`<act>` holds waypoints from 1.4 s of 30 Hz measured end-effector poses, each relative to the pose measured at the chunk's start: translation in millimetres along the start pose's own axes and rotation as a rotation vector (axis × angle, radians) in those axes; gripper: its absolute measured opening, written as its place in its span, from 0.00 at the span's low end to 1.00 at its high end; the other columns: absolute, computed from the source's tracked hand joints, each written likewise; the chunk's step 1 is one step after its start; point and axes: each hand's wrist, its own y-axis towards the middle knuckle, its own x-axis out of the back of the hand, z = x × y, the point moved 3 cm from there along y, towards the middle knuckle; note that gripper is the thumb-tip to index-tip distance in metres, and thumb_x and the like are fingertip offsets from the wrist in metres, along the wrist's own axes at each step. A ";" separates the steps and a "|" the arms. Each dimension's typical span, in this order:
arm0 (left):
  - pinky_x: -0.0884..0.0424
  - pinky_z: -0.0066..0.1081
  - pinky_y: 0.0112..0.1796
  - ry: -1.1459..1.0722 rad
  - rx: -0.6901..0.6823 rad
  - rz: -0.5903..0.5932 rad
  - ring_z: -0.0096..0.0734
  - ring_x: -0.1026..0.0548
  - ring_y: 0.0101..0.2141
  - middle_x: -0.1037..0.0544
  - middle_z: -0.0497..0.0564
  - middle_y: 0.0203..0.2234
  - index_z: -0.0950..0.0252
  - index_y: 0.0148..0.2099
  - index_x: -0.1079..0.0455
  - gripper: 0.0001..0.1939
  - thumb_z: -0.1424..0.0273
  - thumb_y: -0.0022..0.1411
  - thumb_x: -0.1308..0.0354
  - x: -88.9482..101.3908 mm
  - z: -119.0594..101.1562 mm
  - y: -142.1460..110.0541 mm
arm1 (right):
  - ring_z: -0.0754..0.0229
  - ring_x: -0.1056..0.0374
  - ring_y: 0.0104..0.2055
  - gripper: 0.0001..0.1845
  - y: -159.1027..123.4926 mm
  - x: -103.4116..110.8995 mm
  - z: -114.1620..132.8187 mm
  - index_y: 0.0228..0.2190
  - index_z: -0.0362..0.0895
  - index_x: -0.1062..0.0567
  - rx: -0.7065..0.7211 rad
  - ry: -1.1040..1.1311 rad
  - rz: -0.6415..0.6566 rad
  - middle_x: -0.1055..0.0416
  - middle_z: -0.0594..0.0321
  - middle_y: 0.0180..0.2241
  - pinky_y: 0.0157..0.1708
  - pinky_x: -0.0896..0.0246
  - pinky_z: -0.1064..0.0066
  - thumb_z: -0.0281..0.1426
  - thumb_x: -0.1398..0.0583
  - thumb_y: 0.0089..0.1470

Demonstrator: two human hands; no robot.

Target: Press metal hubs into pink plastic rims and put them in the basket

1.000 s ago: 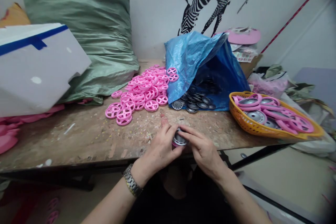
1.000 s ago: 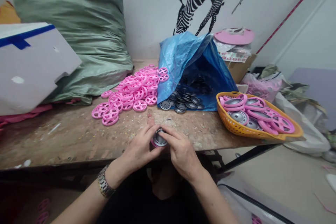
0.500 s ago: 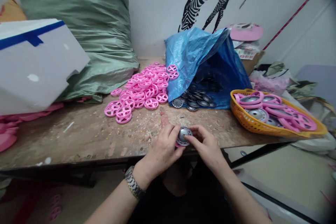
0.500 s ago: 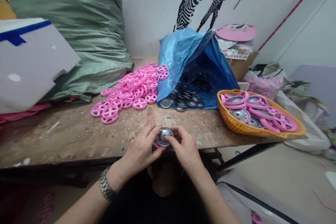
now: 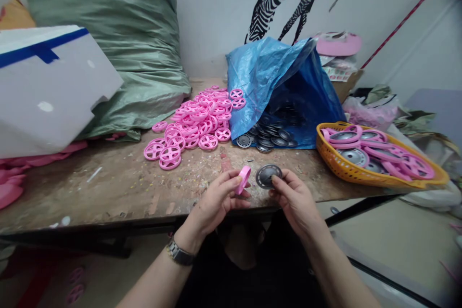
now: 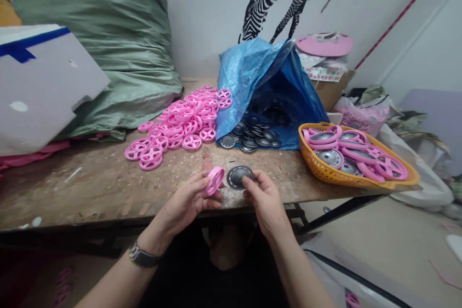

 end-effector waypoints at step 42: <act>0.33 0.23 0.21 0.672 -0.389 -0.044 0.23 0.30 0.19 0.31 0.44 0.22 0.66 0.39 0.31 0.16 0.59 0.70 0.51 -19.9 8.5 -13.0 | 0.62 0.37 0.31 0.05 -26.4 -13.7 7.4 0.28 0.45 0.26 0.121 -0.380 0.214 0.31 0.68 0.25 0.33 0.43 0.70 0.33 0.36 0.48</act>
